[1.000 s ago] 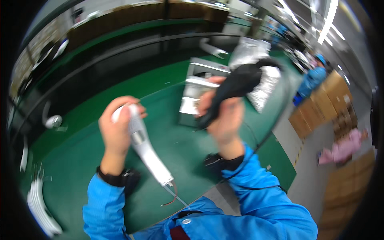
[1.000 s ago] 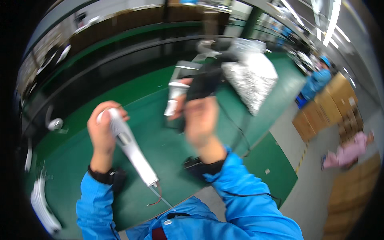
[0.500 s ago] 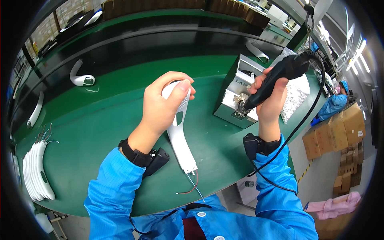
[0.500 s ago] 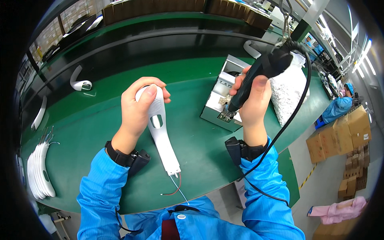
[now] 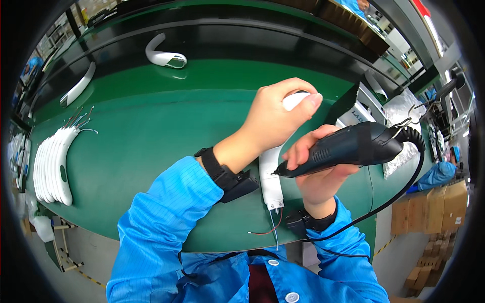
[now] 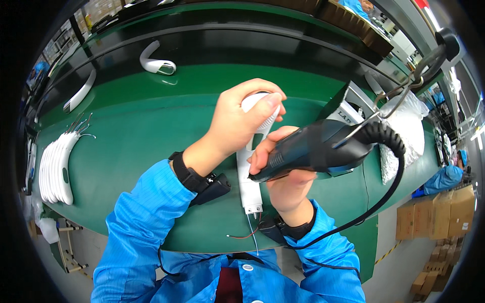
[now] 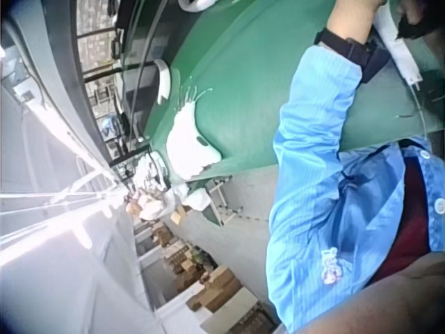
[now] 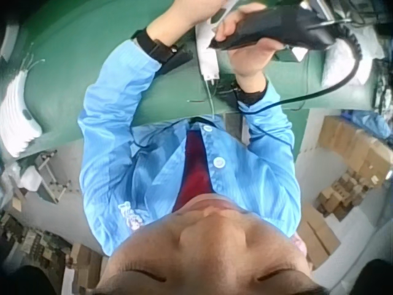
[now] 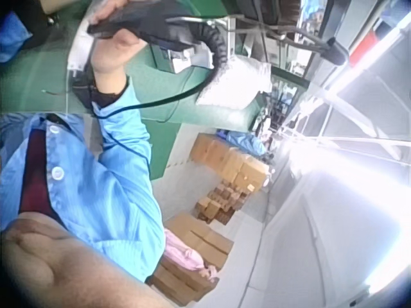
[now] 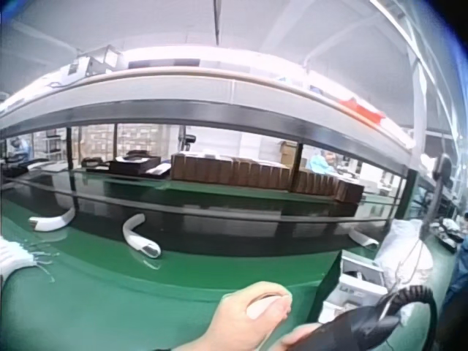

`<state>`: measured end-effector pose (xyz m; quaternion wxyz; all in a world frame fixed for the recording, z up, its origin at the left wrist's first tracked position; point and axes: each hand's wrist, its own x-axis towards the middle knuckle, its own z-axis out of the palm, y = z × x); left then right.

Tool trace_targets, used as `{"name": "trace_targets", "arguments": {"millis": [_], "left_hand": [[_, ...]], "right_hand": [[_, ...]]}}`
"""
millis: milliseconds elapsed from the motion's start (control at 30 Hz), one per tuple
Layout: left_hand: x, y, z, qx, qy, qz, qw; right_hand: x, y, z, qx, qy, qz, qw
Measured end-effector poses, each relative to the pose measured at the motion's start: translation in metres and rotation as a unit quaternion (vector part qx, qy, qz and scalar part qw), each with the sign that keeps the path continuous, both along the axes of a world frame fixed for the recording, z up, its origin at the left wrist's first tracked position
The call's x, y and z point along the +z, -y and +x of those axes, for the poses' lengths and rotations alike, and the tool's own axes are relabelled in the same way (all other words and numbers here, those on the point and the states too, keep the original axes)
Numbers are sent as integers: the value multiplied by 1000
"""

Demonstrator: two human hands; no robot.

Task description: Assembling white curved plastic electronic components using a power screwdriver on a factory assembly line.

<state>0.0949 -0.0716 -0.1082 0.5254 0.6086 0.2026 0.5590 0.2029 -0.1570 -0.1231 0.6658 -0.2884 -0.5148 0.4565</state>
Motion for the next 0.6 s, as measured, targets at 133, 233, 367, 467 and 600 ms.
{"name": "trace_targets", "arguments": {"millis": [133,233,367,467,600], "left_hand": [[0,0,0,6,-9,12,1000],[2,2,-3,-9,-21,-10,1000],[-1,-1,2,11,-22,22,999],[-3,-4,-2,25,-19,20,999],[-4,-7,-3,16,-3,16,1000]], "right_hand": [[-3,-1,-10,18,19,-14,1000],[-6,-1,-8,24,4,-36,999],[-13,-4,-9,19,40,-32,999],[-16,-3,-16,15,24,-37,999],[-16,-3,-17,16,30,-37,999]]}}
